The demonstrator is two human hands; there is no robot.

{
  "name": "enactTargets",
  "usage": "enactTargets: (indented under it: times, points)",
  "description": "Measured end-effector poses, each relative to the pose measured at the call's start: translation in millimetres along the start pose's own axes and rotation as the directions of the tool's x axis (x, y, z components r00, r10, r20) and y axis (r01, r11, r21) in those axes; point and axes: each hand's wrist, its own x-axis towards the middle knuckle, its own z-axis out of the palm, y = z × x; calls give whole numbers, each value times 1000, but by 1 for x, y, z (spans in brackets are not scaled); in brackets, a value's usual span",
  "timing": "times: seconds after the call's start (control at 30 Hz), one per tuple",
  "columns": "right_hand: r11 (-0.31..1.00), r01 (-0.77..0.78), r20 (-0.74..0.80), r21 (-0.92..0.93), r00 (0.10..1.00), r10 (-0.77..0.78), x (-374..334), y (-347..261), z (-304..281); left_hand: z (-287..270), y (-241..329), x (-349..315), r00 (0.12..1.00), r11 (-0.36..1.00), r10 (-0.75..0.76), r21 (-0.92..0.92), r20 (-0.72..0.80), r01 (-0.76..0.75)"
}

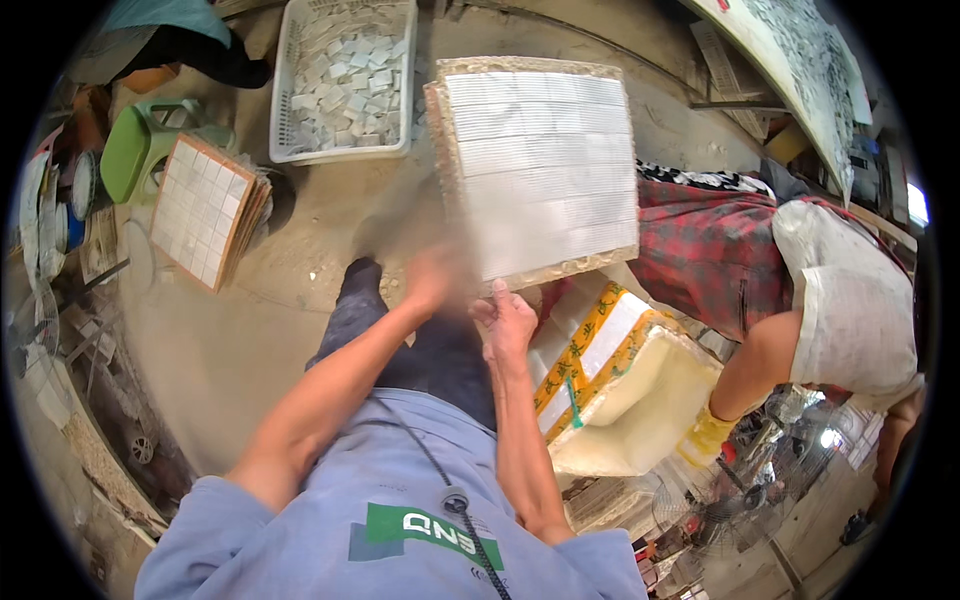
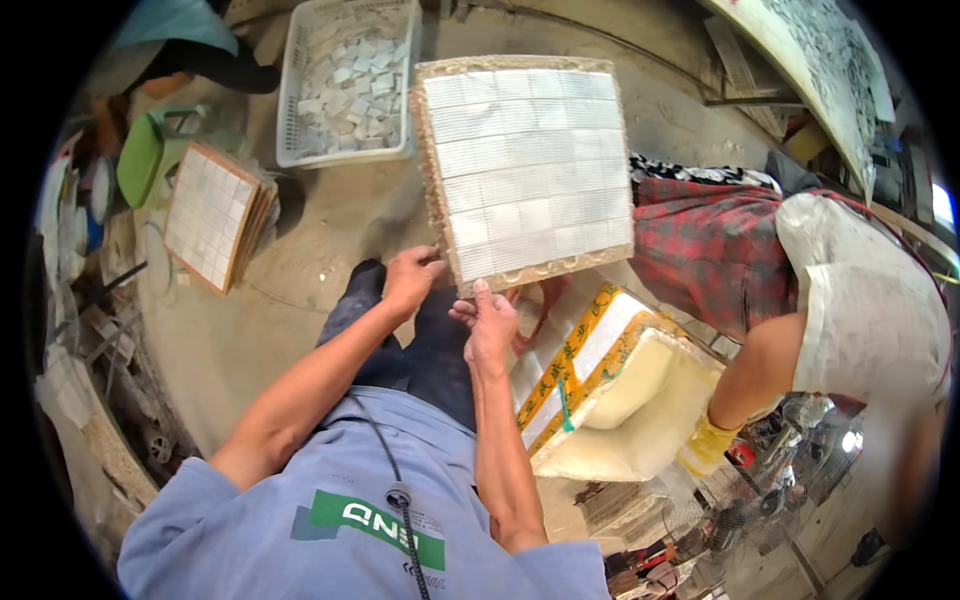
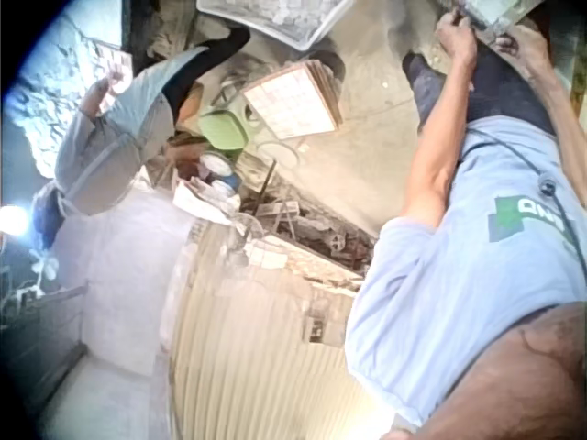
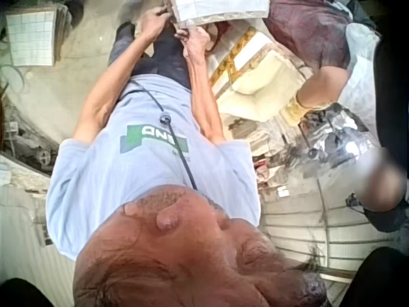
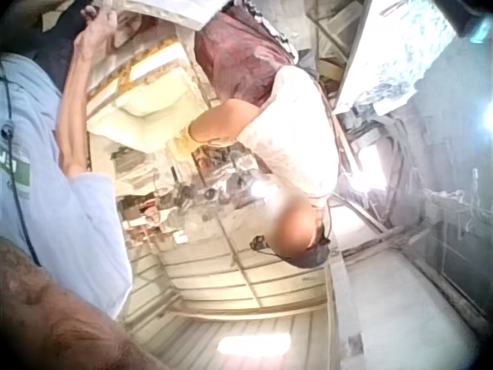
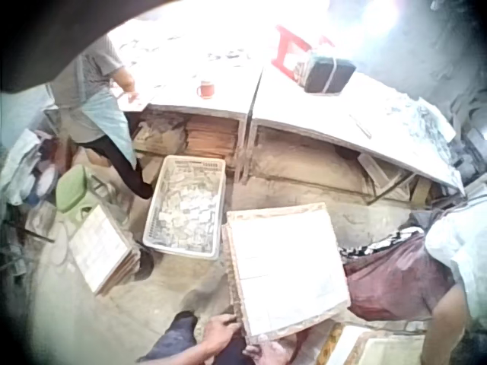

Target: The person repeatedly picks up a square mesh tray, shakes it vigorously to dislodge small white pieces, and places it on a drying rack. The person continues this cycle with multiple trays while another worker handles trays nearby.

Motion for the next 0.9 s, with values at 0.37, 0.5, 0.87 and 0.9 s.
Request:
enactTargets:
  times: [0.37, 0.5, 0.87, 0.9]
  points:
    - [985, 28, 149, 171, 987, -54, -29, -16, 74, -44, 93, -20, 861, 464, -189, -730, 472, 502]
    - [999, -38, 221, 30, 975, 30, -31, -29, 68, -43, 77, -12, 913, 528, -123, -753, 390, 393]
    - [424, 329, -78, -843, 706, -704, 79, -191, -62, -30, 83, -21, 941, 520, -99, -789, 325, 327]
    - [640, 410, -65, -649, 809, -584, 103, -191, -72, -28, 83, -22, 938, 528, -97, -782, 333, 332]
